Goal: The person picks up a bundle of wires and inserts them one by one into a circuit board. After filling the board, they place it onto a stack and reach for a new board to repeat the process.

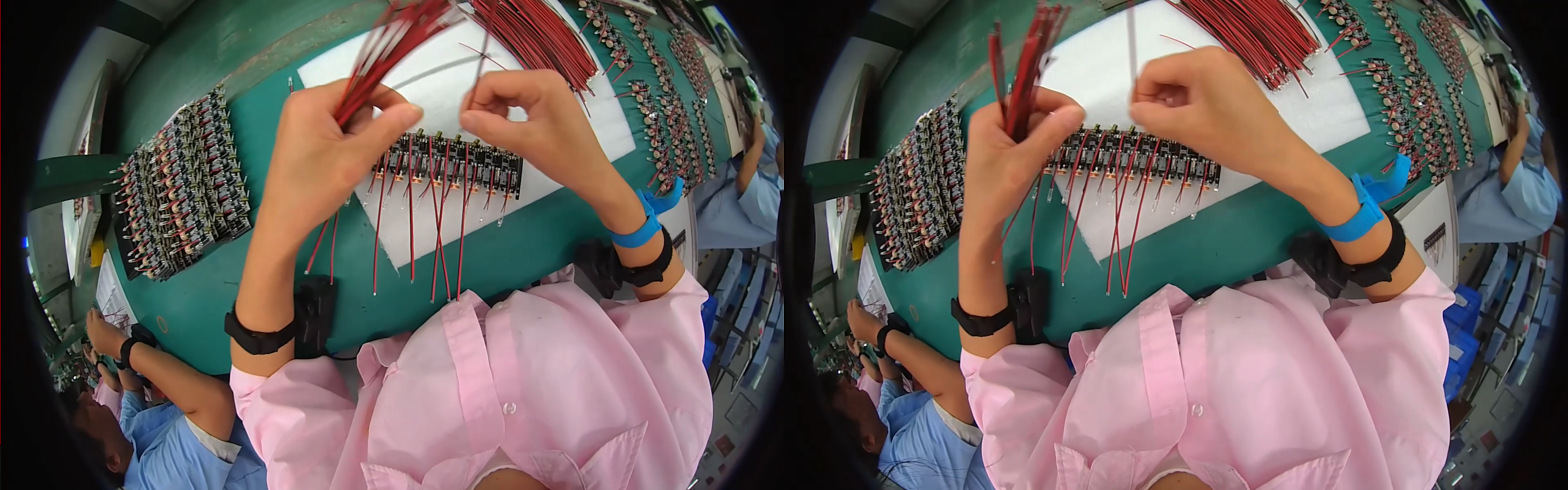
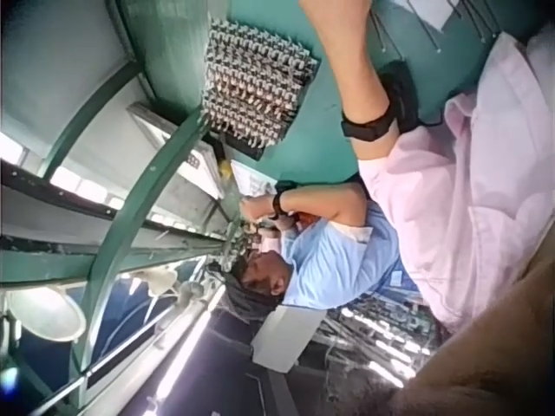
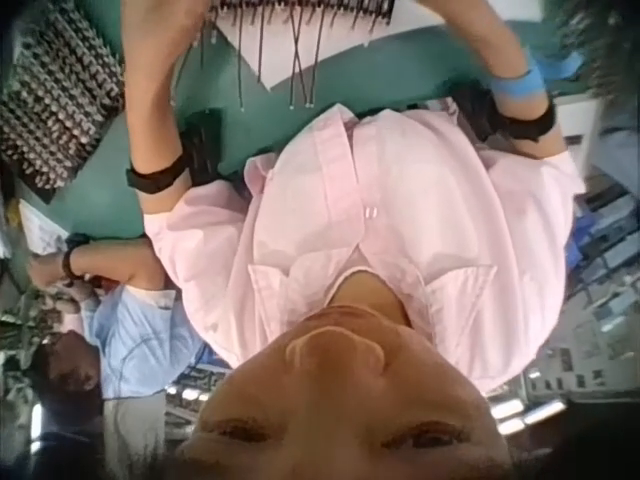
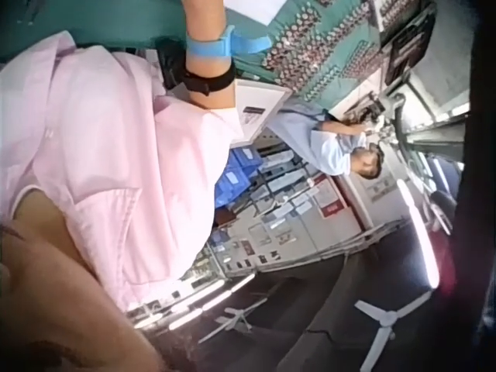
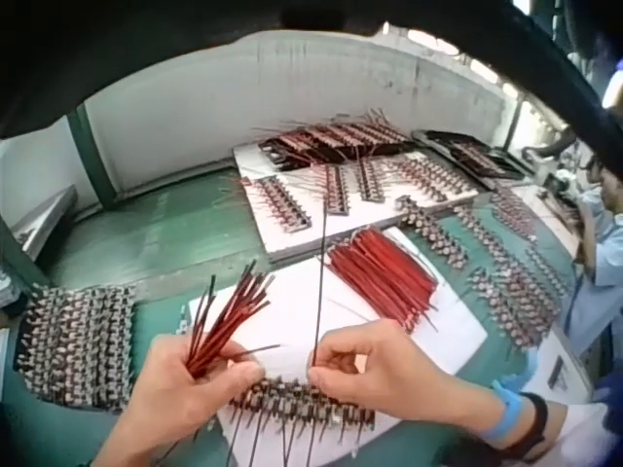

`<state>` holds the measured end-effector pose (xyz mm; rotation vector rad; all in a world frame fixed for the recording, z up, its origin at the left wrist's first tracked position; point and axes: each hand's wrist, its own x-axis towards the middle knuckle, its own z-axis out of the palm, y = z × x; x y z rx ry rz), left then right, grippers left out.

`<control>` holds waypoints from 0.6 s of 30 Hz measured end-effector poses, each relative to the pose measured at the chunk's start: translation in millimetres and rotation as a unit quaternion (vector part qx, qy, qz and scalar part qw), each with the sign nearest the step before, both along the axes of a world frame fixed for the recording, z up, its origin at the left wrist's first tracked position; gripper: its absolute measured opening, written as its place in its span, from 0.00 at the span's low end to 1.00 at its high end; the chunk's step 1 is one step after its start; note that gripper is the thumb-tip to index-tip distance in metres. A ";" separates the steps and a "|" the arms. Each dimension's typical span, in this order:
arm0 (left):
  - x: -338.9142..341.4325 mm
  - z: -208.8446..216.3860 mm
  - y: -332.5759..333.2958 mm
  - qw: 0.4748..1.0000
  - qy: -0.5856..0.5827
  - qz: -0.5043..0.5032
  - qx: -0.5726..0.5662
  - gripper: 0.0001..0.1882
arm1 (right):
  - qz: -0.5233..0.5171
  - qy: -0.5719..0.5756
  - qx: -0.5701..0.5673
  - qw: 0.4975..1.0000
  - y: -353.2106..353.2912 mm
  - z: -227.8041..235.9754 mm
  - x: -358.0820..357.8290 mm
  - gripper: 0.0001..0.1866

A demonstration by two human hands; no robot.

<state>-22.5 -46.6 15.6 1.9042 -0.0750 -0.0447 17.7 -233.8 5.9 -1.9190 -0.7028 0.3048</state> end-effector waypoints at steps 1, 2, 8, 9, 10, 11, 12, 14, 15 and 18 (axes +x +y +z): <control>-0.2 2.6 0.8 1.000 0.001 0.000 -0.005 0.07 | -0.008 0.012 -0.014 1.000 -9.4 -4.3 0.2 0.06; -0.5 5.9 1.8 1.000 -0.003 0.014 -0.005 0.07 | -0.017 0.025 -0.028 0.999 -17.7 -8.9 0.4 0.06; 1.8 7.3 2.5 0.999 -0.016 0.035 -0.004 0.09 | -0.068 0.046 -0.050 0.995 -33.1 -25.7 -4.6 0.07; 1.6 7.8 1.2 0.999 -0.016 0.033 -0.006 0.09 | -0.062 0.039 -0.045 0.996 -31.9 -26.5 -4.9 0.07; 0.5 9.1 0.6 0.999 -0.011 0.041 -0.007 0.09 | -0.056 0.033 -0.039 0.997 -29.8 -27.2 -5.3 0.07; -0.4 10.2 0.0 0.999 -0.006 0.049 -0.008 0.09 | -0.050 0.026 -0.033 0.998 -29.6 -27.4 -5.7 0.07; -0.8 10.4 -0.5 0.998 -0.001 0.058 -0.009 0.09 | -0.052 0.027 -0.035 0.998 -31.8 -27.1 -6.4 0.07; 0.4 8.1 1.8 0.998 -0.002 0.057 -0.009 0.09 | -0.062 0.020 -0.056 0.996 -35.7 -25.9 -7.1 0.06; 1.1 6.5 3.3 0.998 -0.004 0.057 -0.007 0.09 | -0.067 0.017 -0.067 0.995 -36.5 -25.7 -7.5 0.06; 1.7 9.4 1.8 0.998 -0.001 0.059 0.005 0.09 | -0.058 0.016 -0.038 0.997 -37.6 -26.0 -9.1 0.06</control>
